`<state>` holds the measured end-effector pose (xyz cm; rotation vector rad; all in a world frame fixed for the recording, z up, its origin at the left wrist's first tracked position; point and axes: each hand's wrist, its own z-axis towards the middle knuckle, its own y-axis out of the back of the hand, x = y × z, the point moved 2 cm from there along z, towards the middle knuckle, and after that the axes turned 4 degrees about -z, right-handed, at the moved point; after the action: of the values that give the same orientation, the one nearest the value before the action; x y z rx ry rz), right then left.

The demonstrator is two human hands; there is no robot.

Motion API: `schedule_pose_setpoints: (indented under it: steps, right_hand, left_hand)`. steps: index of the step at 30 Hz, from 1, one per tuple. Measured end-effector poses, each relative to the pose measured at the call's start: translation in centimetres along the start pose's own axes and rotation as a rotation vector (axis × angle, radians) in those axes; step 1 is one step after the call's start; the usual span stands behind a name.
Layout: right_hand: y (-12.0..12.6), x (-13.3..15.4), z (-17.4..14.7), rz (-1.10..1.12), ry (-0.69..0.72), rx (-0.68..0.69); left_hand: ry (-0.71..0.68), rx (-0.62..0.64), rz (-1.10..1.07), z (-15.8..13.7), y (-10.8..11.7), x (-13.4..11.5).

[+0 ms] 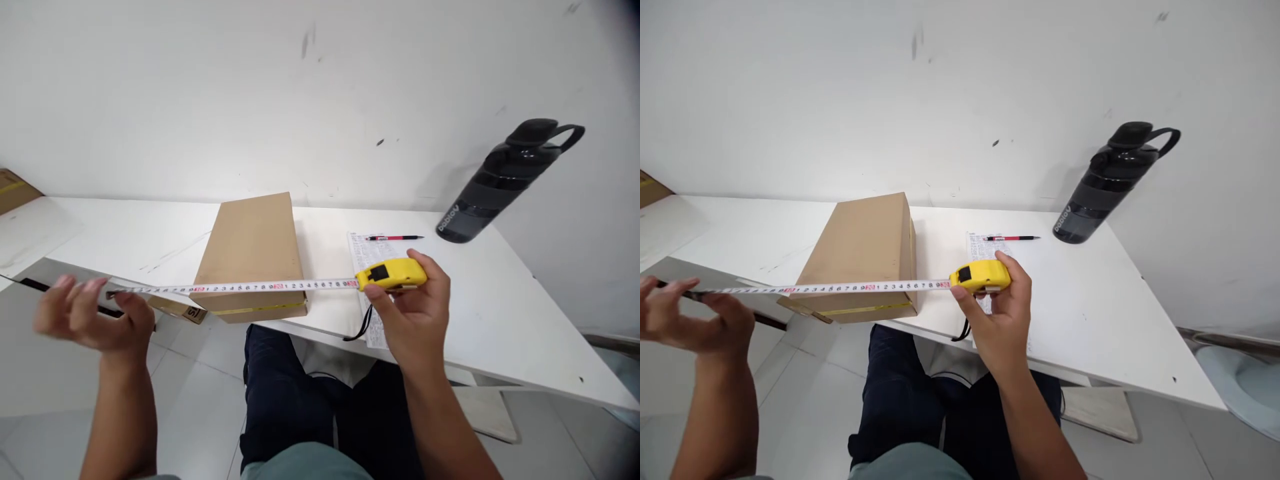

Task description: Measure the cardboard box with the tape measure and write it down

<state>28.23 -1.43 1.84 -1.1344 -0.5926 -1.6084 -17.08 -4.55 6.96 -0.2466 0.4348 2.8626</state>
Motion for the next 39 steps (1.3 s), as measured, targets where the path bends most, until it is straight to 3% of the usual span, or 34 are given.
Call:
schedule_pose_setpoints:
  steps: [2,3,6,8,13,19,33,36,39]
  right_hand:
    - [-0.4,-0.4,1.1,-0.041,0.04,0.033]
    - [-0.7,-0.6,1.5,-0.064,0.049,0.042]
    - [-1.8,-1.2,1.7,-0.122,0.071,0.072]
    - [-2.6,-1.2,1.5,-0.155,0.097,0.11]
    - [-4.6,-0.4,1.2,-0.2,0.088,0.271]
    - [-5.5,-0.5,1.4,-0.147,0.006,0.402]
    - [-5.7,-1.8,1.2,-0.194,0.019,0.307]
    - [-6.1,-1.9,1.1,-0.17,0.049,0.276]
    - [-6.3,-1.7,1.3,-0.156,0.074,0.276]
  left_hand:
    - [-0.19,-0.043,0.078,-0.8,-0.4,0.1]
    - [-0.205,-0.015,0.08,-1.3,-0.8,0.0]
    - [-0.026,0.136,-0.011,-2.6,-1.9,-0.8]
    - [0.013,0.227,-0.088,-3.2,-2.2,-1.8]
    - [-0.186,0.4,-0.291,-3.7,-2.6,-5.0]
    - [-0.244,0.41,-0.308,-4.1,-3.0,-6.2]
    - [-0.257,0.38,-0.245,-4.2,-3.2,-5.8]
    - [-0.231,0.399,-0.251,-3.9,-3.2,-5.9]
    - [-0.112,0.422,-0.213,-3.8,-3.3,-6.3]
